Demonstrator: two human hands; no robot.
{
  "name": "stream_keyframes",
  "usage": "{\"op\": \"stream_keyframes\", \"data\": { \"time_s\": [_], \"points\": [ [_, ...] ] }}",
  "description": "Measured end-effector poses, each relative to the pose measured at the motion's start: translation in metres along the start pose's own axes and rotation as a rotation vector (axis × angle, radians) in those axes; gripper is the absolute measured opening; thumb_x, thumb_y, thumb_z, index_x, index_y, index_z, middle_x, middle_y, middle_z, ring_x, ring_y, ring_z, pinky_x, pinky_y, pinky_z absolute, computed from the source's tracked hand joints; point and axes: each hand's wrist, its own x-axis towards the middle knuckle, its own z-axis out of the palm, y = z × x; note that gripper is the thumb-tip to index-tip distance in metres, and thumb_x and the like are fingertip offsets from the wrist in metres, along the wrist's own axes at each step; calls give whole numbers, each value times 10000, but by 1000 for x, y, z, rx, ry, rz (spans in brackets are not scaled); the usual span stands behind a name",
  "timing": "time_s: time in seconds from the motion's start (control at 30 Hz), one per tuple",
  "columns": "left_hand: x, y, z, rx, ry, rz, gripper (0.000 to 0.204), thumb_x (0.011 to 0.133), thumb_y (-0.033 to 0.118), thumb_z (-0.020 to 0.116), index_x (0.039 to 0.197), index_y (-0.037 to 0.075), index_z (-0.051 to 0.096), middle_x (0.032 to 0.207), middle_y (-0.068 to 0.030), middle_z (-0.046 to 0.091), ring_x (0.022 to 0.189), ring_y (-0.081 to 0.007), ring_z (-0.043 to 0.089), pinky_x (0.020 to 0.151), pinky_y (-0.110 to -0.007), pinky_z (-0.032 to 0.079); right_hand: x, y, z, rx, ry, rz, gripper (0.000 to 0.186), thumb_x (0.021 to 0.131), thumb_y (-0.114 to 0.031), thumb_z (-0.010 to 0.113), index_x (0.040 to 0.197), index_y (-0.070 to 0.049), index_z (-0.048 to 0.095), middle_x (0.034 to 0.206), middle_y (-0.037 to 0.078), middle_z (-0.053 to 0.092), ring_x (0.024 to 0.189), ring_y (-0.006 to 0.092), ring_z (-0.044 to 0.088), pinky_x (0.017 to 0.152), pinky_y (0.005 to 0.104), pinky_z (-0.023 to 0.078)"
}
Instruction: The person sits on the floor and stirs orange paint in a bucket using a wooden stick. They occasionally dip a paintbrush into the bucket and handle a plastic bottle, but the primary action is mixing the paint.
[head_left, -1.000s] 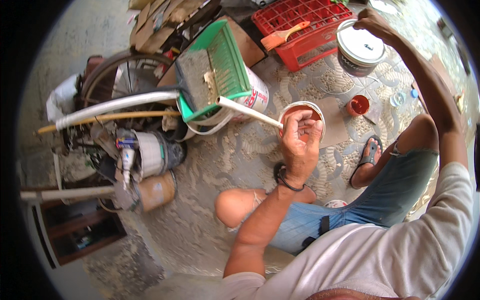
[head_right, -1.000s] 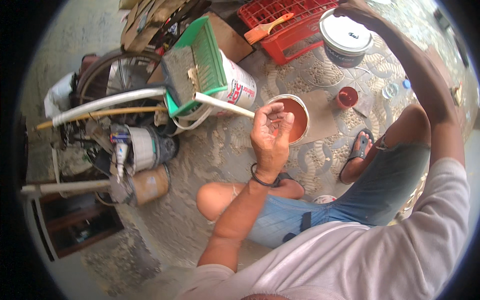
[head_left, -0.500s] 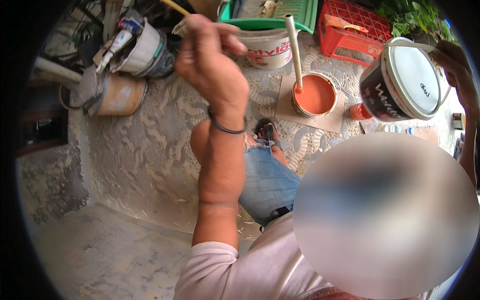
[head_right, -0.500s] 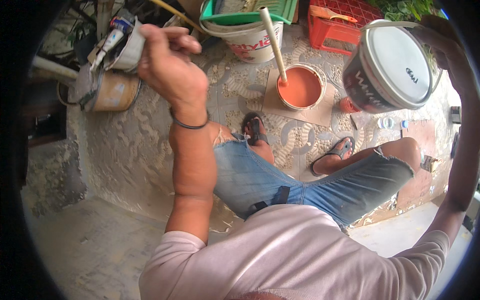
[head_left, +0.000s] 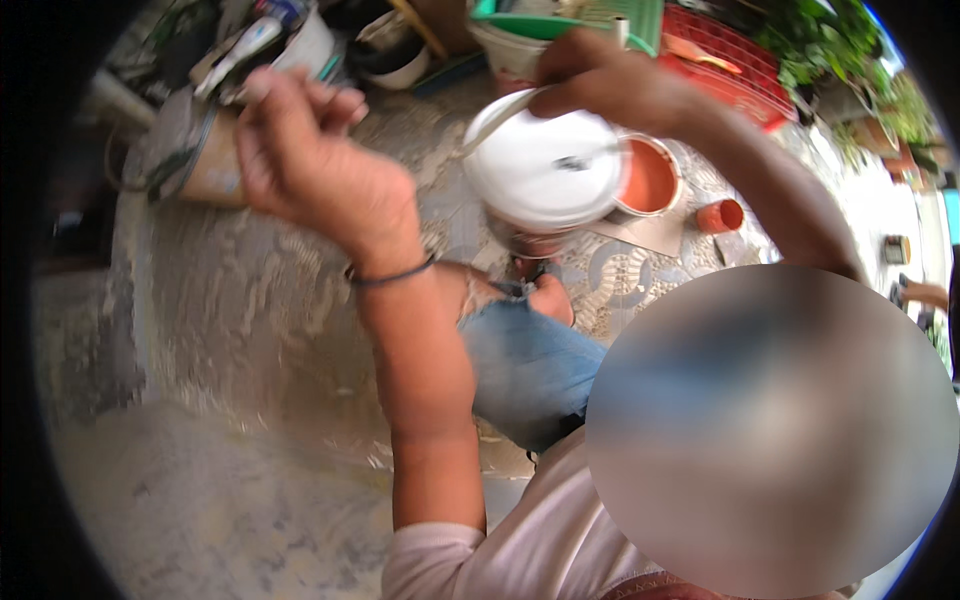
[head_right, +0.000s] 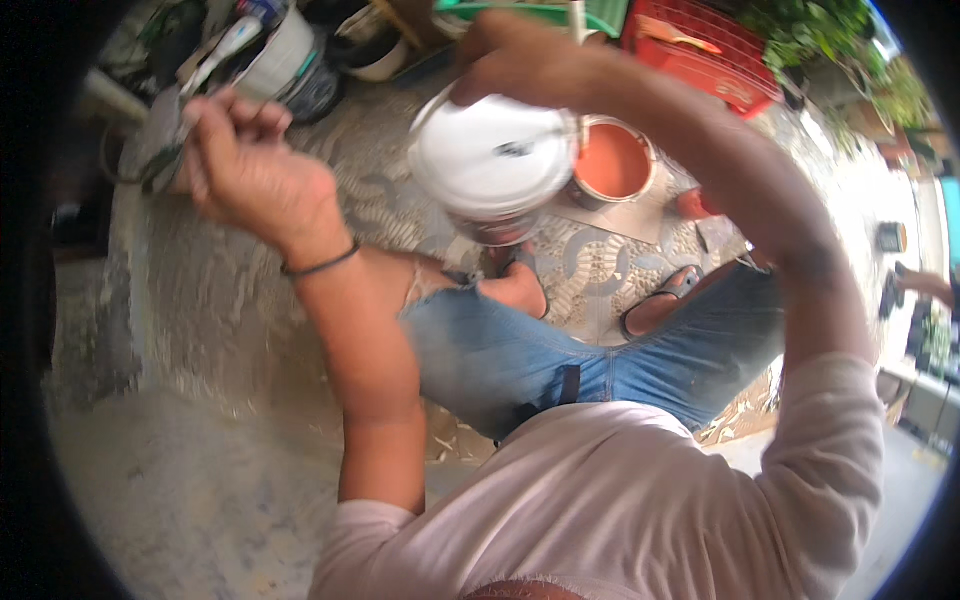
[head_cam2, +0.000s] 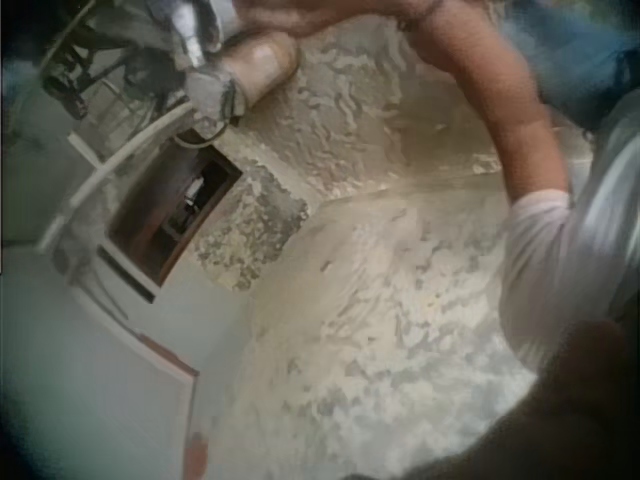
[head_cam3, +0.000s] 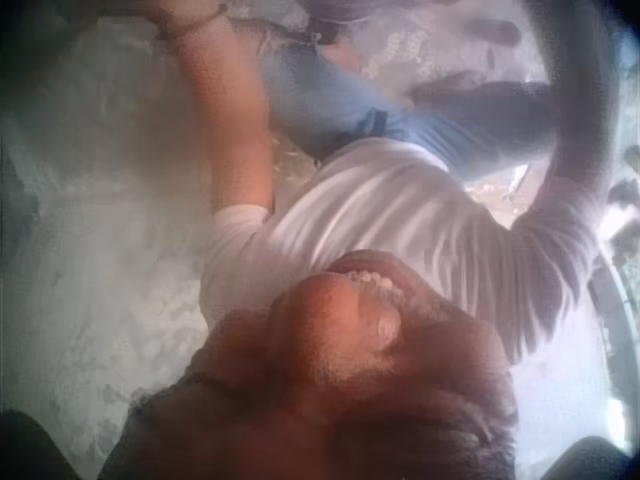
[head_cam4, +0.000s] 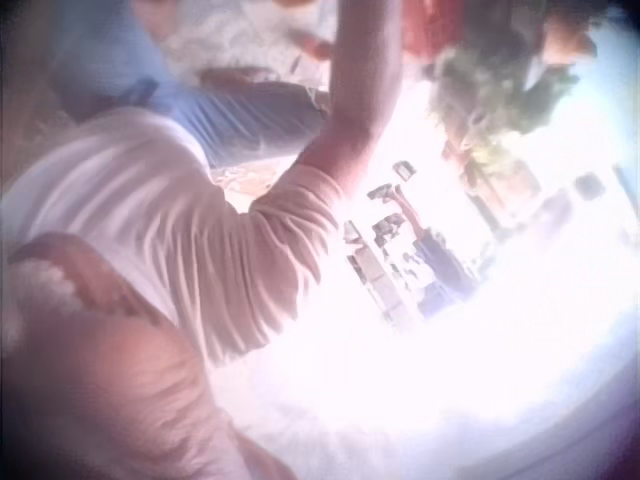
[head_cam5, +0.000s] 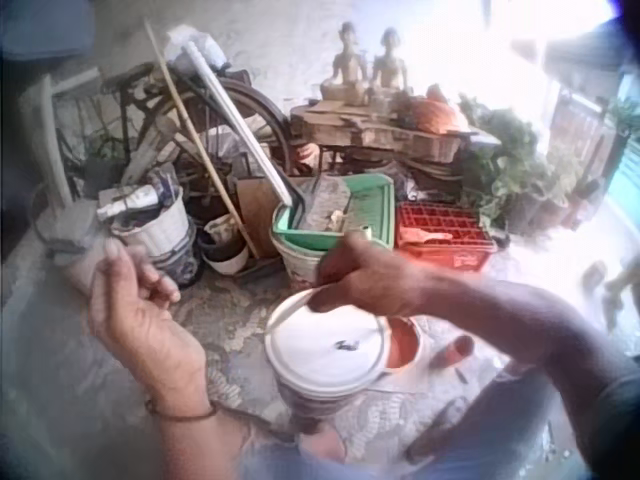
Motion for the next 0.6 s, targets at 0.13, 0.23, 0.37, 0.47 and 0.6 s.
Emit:
{"op": "stream_keyframes", "data": {
  "time_s": [0.13,0.23,0.37,0.47,0.6],
  "points": [
    [-14,3,8,40,51,-65,321,990,271,723,934,-36,645,763,-47,595,629,-120,498,574,-261,418,86,42,99,-91,-73,-252,347,724,-300,753,796,39,745,834,268,717,842,396,733,780,484,572],
    [-14,1,13,113,29,-70,319,1007,269,707,935,-34,640,777,-47,600,661,-115,508,572,-258,406,121,47,158,-156,-93,-298,272,685,-199,666,811,25,756,853,278,718,893,442,724,790,489,586],
    [-13,-15,25,131,-3,-97,318,1020,271,693,941,-32,636,793,-48,605,679,-110,507,569,-251,390,158,63,193,-212,-117,-257,285,726,-202,657,856,32,756,894,259,733,911,428,730,783,499,588],
    [-19,-22,40,121,-41,-131,315,1028,270,681,946,-30,632,811,-55,610,686,-107,502,571,-246,382,181,82,206,-173,-132,-238,297,710,-202,662,844,50,742,849,297,705,884,464,714,773,513,572],
    [-32,-30,56,116,-110,-129,305,1038,264,665,956,-28,628,825,-63,609,696,-109,501,573,-241,377,191,89,224,-136,-140,-267,281,714,-185,660,875,22,760,894,281,722,929,443,721,778,516,579]
  ]
}}
